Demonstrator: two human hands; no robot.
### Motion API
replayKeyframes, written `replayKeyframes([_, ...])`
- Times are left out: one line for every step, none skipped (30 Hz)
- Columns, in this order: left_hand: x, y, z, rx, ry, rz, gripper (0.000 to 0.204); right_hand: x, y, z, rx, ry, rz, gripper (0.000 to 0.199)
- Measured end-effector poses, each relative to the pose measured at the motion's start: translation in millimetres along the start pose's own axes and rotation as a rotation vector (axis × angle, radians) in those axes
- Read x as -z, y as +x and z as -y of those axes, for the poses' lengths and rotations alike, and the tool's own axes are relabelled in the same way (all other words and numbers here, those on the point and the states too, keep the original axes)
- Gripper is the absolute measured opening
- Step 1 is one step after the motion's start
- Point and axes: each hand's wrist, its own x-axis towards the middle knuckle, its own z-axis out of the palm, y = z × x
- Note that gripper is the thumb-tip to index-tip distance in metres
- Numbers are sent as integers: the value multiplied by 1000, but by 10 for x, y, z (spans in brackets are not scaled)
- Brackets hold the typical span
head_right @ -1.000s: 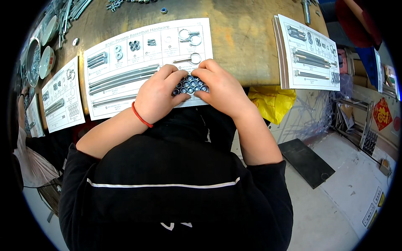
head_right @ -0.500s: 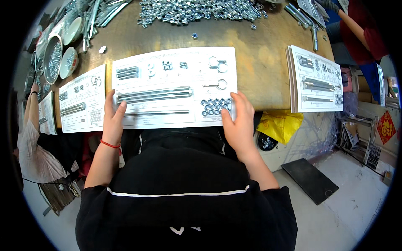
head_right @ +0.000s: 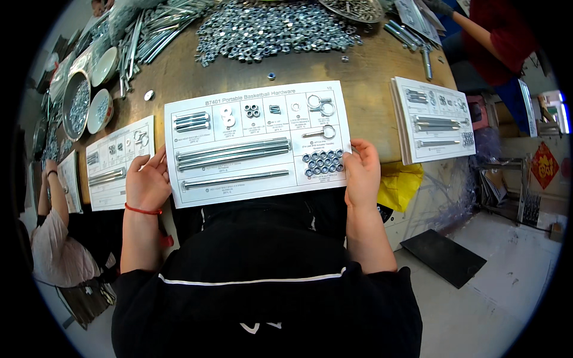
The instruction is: The person sorts small metal hardware components, including nuts, washers, and bolts, from a large pile on a table. They place the items onto a printed diagram sheet, aligning them with the corresponding illustrations. The person repeatedly picks up components and arranges them in neat rows on the sheet.
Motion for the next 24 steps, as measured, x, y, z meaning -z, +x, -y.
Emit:
replayKeyframes([-39, -20, -16, 37, -13, 75, 63, 51, 31, 50, 17, -5, -13, 34])
replayKeyframes([-165, -46, 24, 63, -13, 117, 64, 158, 61, 110, 30, -10, -30, 33])
replayKeyframes([-316, -86, 45, 86, -10, 157, 64, 265, 97, 169, 45, -3, -49, 32])
replayKeyframes([-451, -110, 79, 111, -7, 198, 65, 386, 139, 231, 60, 5, -69, 31])
replayKeyframes([-553, -87, 107, 127, 0, 241, 66, 488, 190, 302, 85, 11, -91, 30])
replayKeyframes([-686, -82, 149, 142, 32, 282, 64, 598, 233, 362, 100, 3, -113, 30])
replayKeyframes([-839, -92, 204, 159, 65, 324, 62, 718, 272, 416, 116, -4, -136, 29])
replayKeyframes([-993, -65, 289, 182, 94, 378, 60, 860, 311, 501, 140, -18, -167, 29])
replayKeyframes([-1133, -43, 376, 185, 103, 398, 61, 949, 354, 598, 104, 23, -186, 28])
replayKeyframes([-1275, -7, 459, 213, 105, 422, 62, 1062, 414, 686, 126, -11, -213, 27])
replayKeyframes([-1415, 39, 559, 245, 105, 446, 62, 1205, 476, 767, 147, -48, -243, 27])
replayKeyframes([-1542, 88, 657, 272, 106, 463, 63, 1355, 544, 832, 163, -81, -268, 26])
replayKeyframes([-1641, 189, 774, 312, 123, 488, 65, 1543, 616, 903, 199, -112, -306, 23])
replayKeyframes([-1754, 283, 906, 361, 97, 478, 68, 1750, 713, 955, 213, -126, -329, 23])
replayKeyframes([-1879, 359, 1035, 406, 72, 461, 70, 1963, 819, 1006, 221, -138, -347, 22])
replayKeyframes([-2009, 433, 1171, 449, 47, 442, 73, 2159, 931, 1066, 228, -149, -362, 21])
replayKeyframes([-2138, 512, 1334, 477, 56, 445, 71, 2323, 1039, 1130, 259, -158, -405, 17])
replayKeyframes([-2290, 561, 1488, 512, 62, 457, 69, 2501, 1143, 1197, 272, -163, -420, 16])
replayKeyframes([-2418, 622, 1635, 542, 52, 456, 67, 2689, 1257, 1257, 286, -167, -432, 15])
replayKeyframes([-2554, 697, 1793, 575, 46, 452, 66, 2903, 1380, 1294, 296, -169, -448, 14])
replayKeyframes([-2678, 759, 1953, 595, 54, 465, 62, 3104, 1510, 1326, 315, -195, -469, 12])
replayKeyframes([-2785, 826, 2111, 610, 41, 445, 61, 3305, 1624, 1368, 319, -260, -490, 11])
replayKeyframes([-2874, 921, 2266, 626, 34, 418, 60, 3477, 1732, 1373, 315, -322, -514, 11])
replayKeyframes([-2982, 983, 2418, 639, 21, 398, 58, 3639, 1840, 1422, 318, -386, -534, 11])
